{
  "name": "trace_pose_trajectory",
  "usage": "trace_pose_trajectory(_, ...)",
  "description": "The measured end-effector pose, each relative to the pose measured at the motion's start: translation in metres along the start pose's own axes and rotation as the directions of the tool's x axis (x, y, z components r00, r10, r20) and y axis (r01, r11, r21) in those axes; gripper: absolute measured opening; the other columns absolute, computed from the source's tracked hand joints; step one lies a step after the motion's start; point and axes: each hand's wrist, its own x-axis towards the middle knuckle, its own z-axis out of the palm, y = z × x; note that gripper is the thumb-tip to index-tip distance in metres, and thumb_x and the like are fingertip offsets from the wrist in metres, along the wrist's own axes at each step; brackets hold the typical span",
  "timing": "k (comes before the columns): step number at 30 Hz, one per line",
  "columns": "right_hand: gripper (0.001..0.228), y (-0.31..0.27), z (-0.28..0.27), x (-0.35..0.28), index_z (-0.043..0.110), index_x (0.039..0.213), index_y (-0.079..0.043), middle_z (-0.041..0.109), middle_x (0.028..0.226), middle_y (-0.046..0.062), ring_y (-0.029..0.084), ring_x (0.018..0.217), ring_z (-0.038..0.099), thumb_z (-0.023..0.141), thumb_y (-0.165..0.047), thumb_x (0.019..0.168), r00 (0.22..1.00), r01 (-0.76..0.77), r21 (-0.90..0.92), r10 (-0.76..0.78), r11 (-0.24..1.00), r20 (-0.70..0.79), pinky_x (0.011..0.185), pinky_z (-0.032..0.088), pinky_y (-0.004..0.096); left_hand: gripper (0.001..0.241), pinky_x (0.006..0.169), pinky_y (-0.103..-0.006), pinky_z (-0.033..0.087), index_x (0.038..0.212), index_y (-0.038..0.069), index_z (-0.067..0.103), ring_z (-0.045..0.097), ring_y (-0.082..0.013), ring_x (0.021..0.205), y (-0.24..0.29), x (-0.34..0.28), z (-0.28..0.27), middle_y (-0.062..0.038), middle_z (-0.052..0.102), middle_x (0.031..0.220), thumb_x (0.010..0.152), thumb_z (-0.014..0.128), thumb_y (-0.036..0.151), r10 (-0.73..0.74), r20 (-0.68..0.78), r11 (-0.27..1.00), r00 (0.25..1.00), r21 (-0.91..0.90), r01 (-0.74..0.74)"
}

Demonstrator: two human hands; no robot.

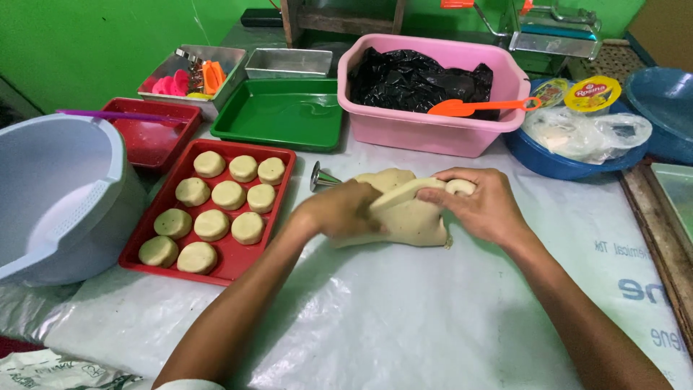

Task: Filling and shaping small dough balls with a dark paste in a bakery environment.

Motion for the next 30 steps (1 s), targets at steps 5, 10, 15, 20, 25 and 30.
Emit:
trace_pose_trajectory(5, 0.036, 0.036, -0.004, 0.013, 0.080, 0.095, -0.003, 0.073, 0.073, 0.009, 0.012, 0.064, 0.058, 0.095, -0.029, 0.076, 0.992, -0.077, 0.044, 0.081, 0.996, -0.093, 0.056, 0.044, 0.024, 0.047, 0.088, -0.0437, 0.056, 0.126, 0.016, 0.068, 0.074, -0.0342, 0.097, -0.008, 0.016, 0.000, -0.017, 0.077, 0.098, 0.081, 0.077, 0.025, 0.005, -0.183, 0.945, 0.983, -0.321, -0.065)
trace_pose_trajectory(10, 0.033, 0.037, 0.002, 0.015, 0.080, 0.100, -0.007, 0.073, 0.074, 0.013, 0.014, 0.065, 0.058, 0.094, -0.027, 0.078, 0.977, -0.004, -0.036, -0.004, 0.999, -0.213, 0.059, 0.046, 0.026, 0.048, 0.092, -0.0487, 0.056, 0.125, 0.025, 0.063, 0.071, -0.0401, 0.106, -0.024, 0.040, 0.020, -0.014, 0.077, 0.102, 0.081, 0.082, 0.026, -0.066, -0.377, 0.956, 0.924, -0.290, -0.050)
trace_pose_trajectory(15, 0.024, 0.040, 0.011, 0.020, 0.081, 0.103, -0.015, 0.078, 0.094, 0.007, 0.028, 0.093, 0.074, 0.090, -0.025, 0.083, 0.941, 0.239, -0.185, -0.275, 0.953, -0.198, 0.083, 0.056, 0.036, 0.084, 0.087, -0.0591, 0.058, 0.156, 0.012, 0.033, 0.062, -0.0477, 0.117, 0.008, 0.019, 0.028, -0.027, 0.056, 0.135, 0.085, 0.077, 0.006, 0.178, -0.548, 0.973, 0.818, 0.220, -0.065)
trace_pose_trajectory(20, 0.020, 0.058, 0.014, 0.024, 0.081, 0.102, -0.014, 0.077, 0.092, 0.011, 0.029, 0.092, 0.074, 0.087, -0.024, 0.086, 0.960, 0.168, -0.146, -0.195, 0.975, -0.202, 0.080, 0.055, 0.038, 0.047, 0.119, -0.0497, 0.032, 0.144, -0.004, 0.048, 0.046, -0.0407, 0.137, 0.040, 0.005, 0.073, -0.027, 0.051, 0.139, 0.099, 0.050, 0.010, 0.609, -0.586, 0.776, 0.535, 0.581, -0.248)
trace_pose_trajectory(25, 0.011, 0.071, 0.013, 0.028, 0.082, 0.101, -0.018, 0.078, 0.087, 0.007, 0.026, 0.087, 0.074, 0.081, -0.022, 0.091, 0.977, 0.060, -0.139, -0.087, 0.989, -0.197, 0.075, 0.055, 0.037, 0.077, 0.127, -0.0507, 0.016, 0.161, 0.001, 0.025, 0.027, -0.0365, 0.155, 0.023, 0.041, 0.078, -0.023, 0.032, 0.165, 0.104, 0.039, 0.049, 0.496, -0.485, 0.814, 0.720, 0.549, -0.191)
trace_pose_trajectory(30, 0.008, 0.083, 0.011, 0.033, 0.083, 0.095, -0.021, 0.076, 0.085, 0.006, 0.022, 0.082, 0.072, 0.077, -0.019, 0.090, 0.947, -0.008, -0.141, -0.038, 0.990, -0.318, 0.069, 0.052, 0.034, 0.111, 0.119, -0.0546, 0.035, 0.150, -0.007, 0.037, 0.048, -0.0436, 0.140, 0.031, 0.039, 0.067, -0.031, 0.051, 0.144, 0.081, 0.054, 0.078, 0.373, -0.492, 0.893, 0.786, 0.420, -0.161)
